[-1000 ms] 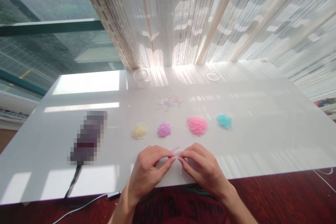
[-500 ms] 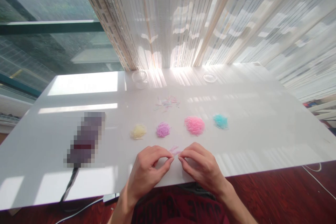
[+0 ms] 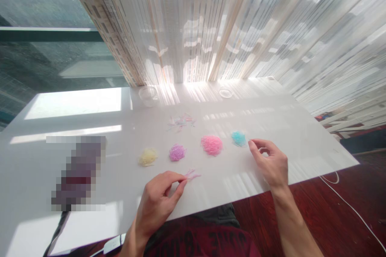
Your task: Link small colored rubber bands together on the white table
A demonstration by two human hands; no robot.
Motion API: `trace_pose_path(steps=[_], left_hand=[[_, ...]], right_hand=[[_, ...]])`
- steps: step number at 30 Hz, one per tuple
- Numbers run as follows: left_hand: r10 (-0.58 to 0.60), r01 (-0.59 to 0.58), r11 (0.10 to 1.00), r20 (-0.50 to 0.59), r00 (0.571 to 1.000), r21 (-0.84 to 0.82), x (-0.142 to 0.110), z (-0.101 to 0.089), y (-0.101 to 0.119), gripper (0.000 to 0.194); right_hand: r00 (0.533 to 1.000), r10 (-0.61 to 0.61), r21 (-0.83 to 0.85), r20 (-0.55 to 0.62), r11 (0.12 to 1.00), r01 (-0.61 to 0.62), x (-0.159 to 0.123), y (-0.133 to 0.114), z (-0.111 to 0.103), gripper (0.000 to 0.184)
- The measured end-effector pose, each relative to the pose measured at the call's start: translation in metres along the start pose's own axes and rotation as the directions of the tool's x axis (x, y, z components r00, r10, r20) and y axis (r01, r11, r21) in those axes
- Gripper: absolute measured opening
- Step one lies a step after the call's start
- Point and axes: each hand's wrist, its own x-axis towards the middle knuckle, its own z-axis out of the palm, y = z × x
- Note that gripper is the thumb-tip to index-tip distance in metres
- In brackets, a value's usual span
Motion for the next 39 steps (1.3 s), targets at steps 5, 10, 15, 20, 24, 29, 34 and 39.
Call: trace_pose_path(steps=[5,10,15,20,24,29,34,39], left_hand=[[0.018,-0.017,0.999,-0.008,1.000,0.048,0.001,0.001,0.002,0.006],[0.012,-0.011,0.996,-0.010,1.000,0.090,0.001,0.001,0.002,0.006],[0.017,-0.016,0.996,-0.010,1.000,0.091,0.002,0.002,0.002,0.007],[0.025,-0.023,0.996,-0.024,0.999,0.087,0.003,0.001,0.003,0.007],[0.068,-0.055,0.977,-0.054,0.996,0.204,0.003,0.002,0.003,0.005],[0.094,-0.098,0.933,0.027,0.995,0.347,0.003,0.006,0.001,0.018],[0.091,-0.094,0.933,0.024,0.996,0.346,0.005,0.007,0.002,0.011],[0.086,-0.089,0.946,0.022,0.996,0.311,0.006,0.005,0.002,0.011]], right_hand=[[0.994,0.094,-0.057,0.054,0.994,-0.091,0.010,0.013,0.007,0.054],[0.996,0.022,-0.059,0.090,0.998,-0.017,0.009,0.013,0.007,0.047],[0.997,0.037,-0.069,0.068,0.997,-0.033,0.007,0.017,0.006,0.038],[0.996,-0.086,-0.062,-0.010,0.994,0.086,0.003,0.014,0.005,0.027],[0.962,-0.274,0.000,-0.008,0.962,0.274,-0.016,-0.005,0.007,0.013],[0.789,-0.538,0.275,0.298,0.839,0.469,-0.053,-0.040,0.024,0.012],[0.664,-0.581,0.348,0.470,0.814,0.466,-0.073,-0.060,0.045,0.017],[0.650,-0.568,0.313,0.505,0.822,0.475,-0.075,-0.062,0.054,0.019]])
